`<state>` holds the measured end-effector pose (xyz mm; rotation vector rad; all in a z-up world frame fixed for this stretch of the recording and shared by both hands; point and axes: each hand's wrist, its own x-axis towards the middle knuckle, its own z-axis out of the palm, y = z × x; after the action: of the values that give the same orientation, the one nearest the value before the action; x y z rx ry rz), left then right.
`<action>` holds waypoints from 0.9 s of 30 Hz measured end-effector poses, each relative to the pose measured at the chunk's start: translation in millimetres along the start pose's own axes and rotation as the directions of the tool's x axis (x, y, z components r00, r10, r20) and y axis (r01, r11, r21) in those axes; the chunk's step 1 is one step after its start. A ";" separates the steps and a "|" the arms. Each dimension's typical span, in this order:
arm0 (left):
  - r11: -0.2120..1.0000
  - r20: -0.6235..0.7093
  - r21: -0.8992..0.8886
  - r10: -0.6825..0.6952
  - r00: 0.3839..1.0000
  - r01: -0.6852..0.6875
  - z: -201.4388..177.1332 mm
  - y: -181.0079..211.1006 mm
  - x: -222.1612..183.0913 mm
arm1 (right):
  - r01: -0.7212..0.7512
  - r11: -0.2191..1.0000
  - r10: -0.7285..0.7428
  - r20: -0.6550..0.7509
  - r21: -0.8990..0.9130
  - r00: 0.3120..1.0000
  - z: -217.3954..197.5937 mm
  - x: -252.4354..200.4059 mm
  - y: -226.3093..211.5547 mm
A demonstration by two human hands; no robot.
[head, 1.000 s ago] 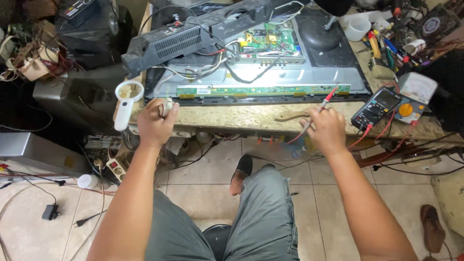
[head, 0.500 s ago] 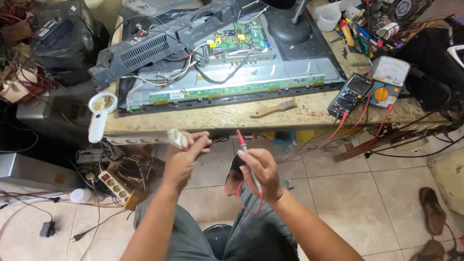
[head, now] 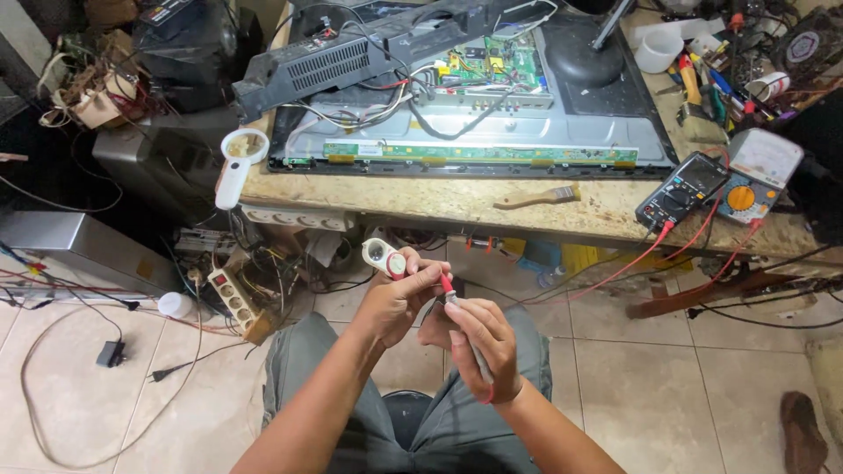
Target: Diagnosing and cleaning a television circuit board using a multimeter, magnifying glass, and brush.
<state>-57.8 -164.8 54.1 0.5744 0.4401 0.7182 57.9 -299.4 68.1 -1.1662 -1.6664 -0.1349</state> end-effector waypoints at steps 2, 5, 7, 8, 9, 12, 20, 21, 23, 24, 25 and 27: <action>1.000 -0.011 -0.020 -0.013 1.000 0.012 -3.0 -2.5 -4.7 | -0.037 0.997 0.039 -0.019 0.071 0.999 3.0 -2.5 -7.5; 0.996 0.044 -0.091 0.013 0.999 -0.009 -9.6 -9.2 -7.9 | -0.167 0.980 0.175 -0.070 0.111 0.982 4.6 -0.3 -19.6; 0.996 0.025 -0.071 0.056 0.998 -0.054 -12.1 -8.4 -10.0 | -0.222 0.969 0.227 -0.038 0.111 0.973 6.7 1.4 -20.7; 0.996 0.021 -0.069 0.062 0.998 -0.060 -12.4 -3.5 -9.5 | -0.218 0.969 0.223 -0.036 0.116 0.974 8.1 7.2 -17.4; 0.995 -0.023 -0.072 0.068 0.997 -0.070 -14.4 1.2 -10.3 | -0.193 0.977 0.195 -0.011 0.091 0.981 10.7 12.1 -14.7; 0.995 -0.156 0.005 0.097 0.983 -0.098 -25.0 21.3 -8.7 | -0.154 0.985 0.151 0.038 0.082 0.988 25.9 30.5 0.4; 0.563 -0.358 0.825 0.582 0.730 -0.045 -110.3 102.0 25.8 | -0.222 0.968 0.232 -0.085 0.118 0.969 92.7 83.6 88.0; 0.445 -0.248 0.890 0.653 0.715 -0.098 -105.8 116.0 26.0 | -0.230 0.967 0.242 -0.113 0.111 0.964 102.1 91.9 98.8; 0.329 -0.144 0.934 0.703 0.696 -0.139 -111.9 133.7 38.9 | -0.246 0.964 0.258 -0.127 0.101 0.958 120.3 108.6 118.3; 0.134 0.025 0.975 0.728 0.685 -0.178 -122.1 137.2 51.0 | -0.249 0.965 0.259 -0.148 0.084 0.955 128.6 117.2 126.8; -0.069 0.198 0.974 0.717 0.669 -0.214 -132.4 141.4 62.9 | -0.251 0.966 0.259 -0.171 0.068 0.951 137.8 125.7 135.3; -0.126 0.250 0.965 0.707 0.662 -0.230 -139.0 150.4 80.3 | -0.267 0.958 0.281 -0.174 0.102 0.944 156.9 139.2 146.9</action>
<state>-153.9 31.4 28.1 2.1141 1.1575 1.2590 63.7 -44.5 44.1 -1.2738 -1.3194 -0.0040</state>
